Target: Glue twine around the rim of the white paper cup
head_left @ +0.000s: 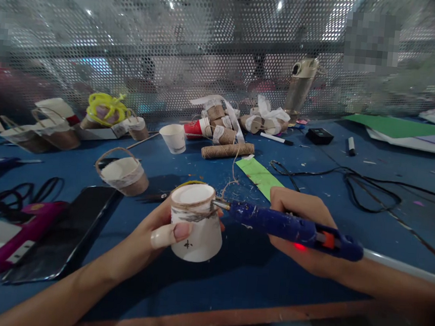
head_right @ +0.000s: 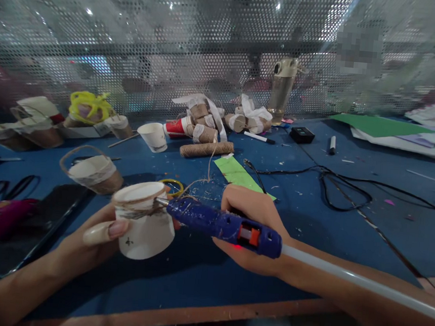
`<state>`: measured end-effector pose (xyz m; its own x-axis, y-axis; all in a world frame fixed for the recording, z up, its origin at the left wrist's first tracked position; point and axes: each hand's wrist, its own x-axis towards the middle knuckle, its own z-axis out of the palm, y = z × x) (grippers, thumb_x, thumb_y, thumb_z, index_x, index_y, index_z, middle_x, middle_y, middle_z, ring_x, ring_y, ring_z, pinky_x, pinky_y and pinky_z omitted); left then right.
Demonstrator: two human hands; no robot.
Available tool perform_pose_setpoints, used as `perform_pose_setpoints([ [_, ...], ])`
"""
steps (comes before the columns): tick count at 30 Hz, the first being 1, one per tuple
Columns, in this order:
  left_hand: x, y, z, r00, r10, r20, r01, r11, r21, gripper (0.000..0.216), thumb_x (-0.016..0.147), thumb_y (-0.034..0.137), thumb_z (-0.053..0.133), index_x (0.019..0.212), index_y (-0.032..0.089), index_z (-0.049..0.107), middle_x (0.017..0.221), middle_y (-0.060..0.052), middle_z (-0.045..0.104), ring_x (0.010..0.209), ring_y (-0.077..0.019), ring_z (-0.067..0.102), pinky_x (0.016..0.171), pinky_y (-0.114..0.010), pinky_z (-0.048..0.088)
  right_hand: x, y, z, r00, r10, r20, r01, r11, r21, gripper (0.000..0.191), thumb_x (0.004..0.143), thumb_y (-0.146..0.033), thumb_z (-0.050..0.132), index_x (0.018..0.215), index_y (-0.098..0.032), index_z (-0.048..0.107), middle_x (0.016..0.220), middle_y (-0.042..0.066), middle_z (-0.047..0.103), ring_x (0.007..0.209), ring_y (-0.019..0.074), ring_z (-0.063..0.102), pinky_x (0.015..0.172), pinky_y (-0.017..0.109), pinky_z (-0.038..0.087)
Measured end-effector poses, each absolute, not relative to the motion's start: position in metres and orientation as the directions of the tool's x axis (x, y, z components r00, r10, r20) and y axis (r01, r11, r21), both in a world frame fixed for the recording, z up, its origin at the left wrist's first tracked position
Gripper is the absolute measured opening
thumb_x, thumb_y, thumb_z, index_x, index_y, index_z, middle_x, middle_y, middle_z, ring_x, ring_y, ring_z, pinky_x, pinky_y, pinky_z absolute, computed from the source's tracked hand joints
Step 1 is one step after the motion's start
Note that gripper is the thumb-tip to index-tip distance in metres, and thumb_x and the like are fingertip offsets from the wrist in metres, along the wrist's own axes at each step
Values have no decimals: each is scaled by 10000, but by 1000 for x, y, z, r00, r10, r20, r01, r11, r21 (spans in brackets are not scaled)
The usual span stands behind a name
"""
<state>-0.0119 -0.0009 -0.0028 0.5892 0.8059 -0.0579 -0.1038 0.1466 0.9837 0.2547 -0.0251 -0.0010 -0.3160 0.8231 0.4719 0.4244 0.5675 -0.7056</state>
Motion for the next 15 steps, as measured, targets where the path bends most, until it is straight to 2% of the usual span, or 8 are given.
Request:
perform_pose_setpoints([
  [4,-12,1,-9,486,872,-53,-7,64,998,604,788,407,684,1344,256,503,1290,-73,649,1221,-354,520,988,-412,397,252,-27,-1,-327,805,495,391,593,-704,293,679,-103,637,623,-204,368,597,-60,408,522,88,357,507,257,264],
  [7,-14,3,-11,464,884,-53,16,52,999,641,792,407,679,1378,265,460,1282,-69,656,1213,-351,526,954,-387,417,252,-26,0,-319,815,483,425,579,-696,273,692,-104,617,629,-207,372,609,-50,420,536,98,374,523,265,277],
  [12,-15,5,-10,533,844,-62,-39,97,995,544,816,411,648,1314,234,519,1252,-92,670,1128,-341,595,878,-368,469,255,-21,1,-305,819,487,466,574,-673,259,703,-101,612,633,-210,388,613,-49,428,544,105,386,541,270,304],
  [15,-13,4,-10,569,820,-59,-22,87,996,499,824,408,646,1276,221,547,1197,-96,692,1095,-333,610,854,-364,474,253,-21,4,-268,828,493,387,561,-732,195,743,-79,599,690,-218,472,710,-19,533,629,133,497,605,289,386],
])
